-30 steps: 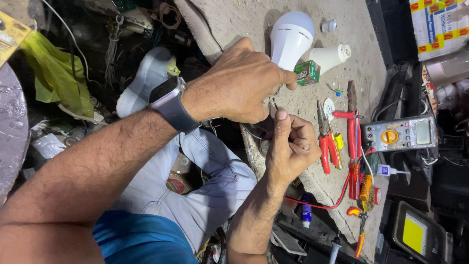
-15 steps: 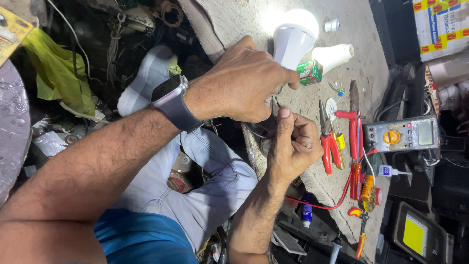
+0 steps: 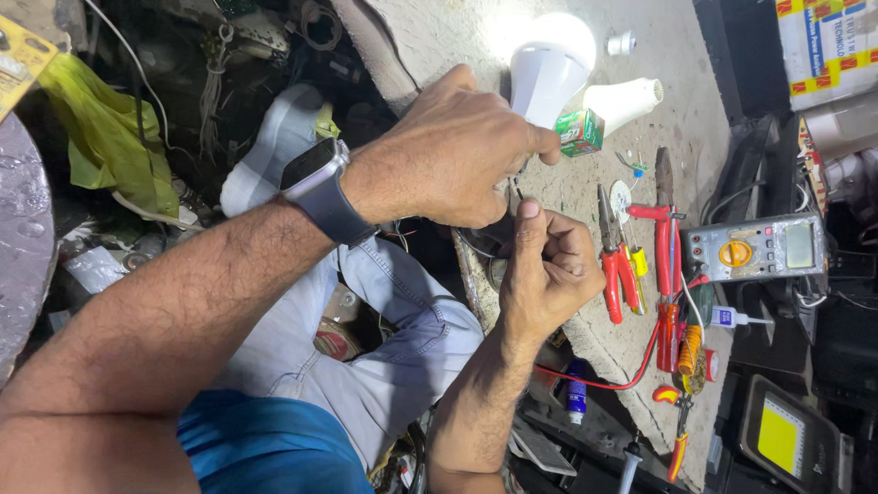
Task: The person disassembles a light bulb base, uses a screwdriver and pliers to adjust internal components, and connects wires to test the bulb. The bulb lights up during testing, indicating successful repair.
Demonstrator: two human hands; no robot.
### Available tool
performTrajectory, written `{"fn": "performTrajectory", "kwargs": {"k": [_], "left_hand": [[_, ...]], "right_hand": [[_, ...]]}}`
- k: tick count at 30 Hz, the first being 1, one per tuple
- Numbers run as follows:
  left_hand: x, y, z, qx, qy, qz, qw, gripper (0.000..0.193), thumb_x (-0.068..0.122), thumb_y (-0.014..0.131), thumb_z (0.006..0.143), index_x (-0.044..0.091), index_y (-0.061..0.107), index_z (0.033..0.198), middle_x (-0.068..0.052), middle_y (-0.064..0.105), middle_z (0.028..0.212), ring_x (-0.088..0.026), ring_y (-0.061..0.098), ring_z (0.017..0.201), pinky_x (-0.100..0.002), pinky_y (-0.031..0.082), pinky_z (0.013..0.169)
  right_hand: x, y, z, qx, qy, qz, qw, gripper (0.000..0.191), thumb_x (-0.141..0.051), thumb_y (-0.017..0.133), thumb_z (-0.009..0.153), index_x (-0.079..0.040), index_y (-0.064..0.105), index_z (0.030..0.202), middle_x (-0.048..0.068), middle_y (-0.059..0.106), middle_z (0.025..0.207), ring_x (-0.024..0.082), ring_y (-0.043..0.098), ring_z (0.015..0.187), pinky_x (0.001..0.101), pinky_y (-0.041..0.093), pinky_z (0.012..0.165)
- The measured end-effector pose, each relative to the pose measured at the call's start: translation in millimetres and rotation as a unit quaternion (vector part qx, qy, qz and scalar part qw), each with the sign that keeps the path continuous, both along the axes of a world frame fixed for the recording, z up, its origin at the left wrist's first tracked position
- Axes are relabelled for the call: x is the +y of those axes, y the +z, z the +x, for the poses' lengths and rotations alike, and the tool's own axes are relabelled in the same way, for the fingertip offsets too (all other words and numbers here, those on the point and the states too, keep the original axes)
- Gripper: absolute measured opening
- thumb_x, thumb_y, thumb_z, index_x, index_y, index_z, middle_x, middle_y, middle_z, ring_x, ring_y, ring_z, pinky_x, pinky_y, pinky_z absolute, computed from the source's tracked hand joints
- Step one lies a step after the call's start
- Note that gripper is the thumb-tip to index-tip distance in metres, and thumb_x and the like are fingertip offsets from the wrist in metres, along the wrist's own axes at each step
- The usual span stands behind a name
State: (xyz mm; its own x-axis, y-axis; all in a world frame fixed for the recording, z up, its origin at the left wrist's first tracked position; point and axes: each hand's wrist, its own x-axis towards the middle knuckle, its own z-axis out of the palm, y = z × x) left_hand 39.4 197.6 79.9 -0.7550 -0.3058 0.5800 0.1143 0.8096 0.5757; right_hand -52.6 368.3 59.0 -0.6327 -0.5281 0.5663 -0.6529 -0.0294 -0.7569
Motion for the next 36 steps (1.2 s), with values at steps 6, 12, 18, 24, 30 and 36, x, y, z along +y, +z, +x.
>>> {"fn": "performTrajectory", "kwargs": {"k": [6, 12, 18, 24, 30, 36], "left_hand": [[1.4, 0.1, -0.5, 0.014, 0.003, 0.005, 1.0, 0.042, 0.017, 0.078, 0.07, 0.019, 0.077, 0.113, 0.003, 0.072, 0.064, -0.02, 0.071, 0.068, -0.045, 0.038, 0.078], [0.6, 0.3, 0.3, 0.02, -0.002, 0.001, 1.0, 0.044, 0.018, 0.079, 0.069, 0.019, 0.076, 0.113, 0.002, 0.072, 0.065, -0.023, 0.072, 0.071, -0.045, 0.038, 0.078], [1.3, 0.6, 1.8, 0.023, -0.001, -0.001, 1.0, 0.045, 0.014, 0.075, 0.069, 0.02, 0.076, 0.114, 0.002, 0.072, 0.064, -0.023, 0.072, 0.072, -0.045, 0.037, 0.076], [0.8, 1.4, 1.5, 0.009, 0.001, -0.003, 1.0, 0.048, 0.011, 0.074, 0.069, 0.019, 0.076, 0.115, 0.002, 0.07, 0.06, -0.021, 0.07, 0.066, -0.044, 0.036, 0.076], [1.1, -0.4, 0.6, 0.009, -0.001, -0.006, 1.0, 0.049, 0.01, 0.073, 0.069, 0.019, 0.076, 0.117, 0.003, 0.07, 0.06, -0.02, 0.07, 0.065, -0.043, 0.037, 0.079], [1.1, 1.1, 2.3, 0.017, -0.002, -0.014, 1.0, 0.049, 0.012, 0.075, 0.067, 0.019, 0.076, 0.116, 0.001, 0.071, 0.063, -0.024, 0.07, 0.07, -0.045, 0.037, 0.076]], "right_hand": [[0.3, -0.4, 0.2, -0.007, 0.008, -0.008, 1.0, 0.016, -0.007, 0.074, 0.103, 0.004, 0.067, 0.093, 0.003, 0.066, 0.078, 0.003, 0.054, 0.067, 0.0176, 0.041, 0.061], [-0.8, -0.5, -1.2, -0.007, -0.006, -0.006, 1.0, 0.017, -0.008, 0.074, 0.103, 0.004, 0.067, 0.093, 0.004, 0.067, 0.076, 0.003, 0.056, 0.064, 0.0184, 0.043, 0.059], [-3.3, -2.1, -0.3, -0.015, -0.011, -0.025, 1.0, 0.018, -0.009, 0.075, 0.102, 0.004, 0.066, 0.093, 0.005, 0.068, 0.076, 0.004, 0.057, 0.064, 0.0185, 0.044, 0.059], [-4.3, -1.1, 4.0, -0.006, -0.027, -0.014, 1.0, 0.018, -0.012, 0.074, 0.102, 0.004, 0.067, 0.095, 0.006, 0.067, 0.07, 0.005, 0.059, 0.06, 0.0189, 0.045, 0.058], [-5.1, -3.2, 5.1, 0.0, -0.023, -0.028, 0.999, 0.019, -0.011, 0.074, 0.102, 0.004, 0.066, 0.095, 0.007, 0.069, 0.073, 0.007, 0.062, 0.062, 0.0202, 0.049, 0.059], [-5.3, -2.8, 5.7, 0.001, -0.012, -0.034, 0.999, 0.018, -0.011, 0.074, 0.103, 0.004, 0.066, 0.096, 0.007, 0.069, 0.074, 0.007, 0.062, 0.063, 0.0205, 0.049, 0.059]]}}
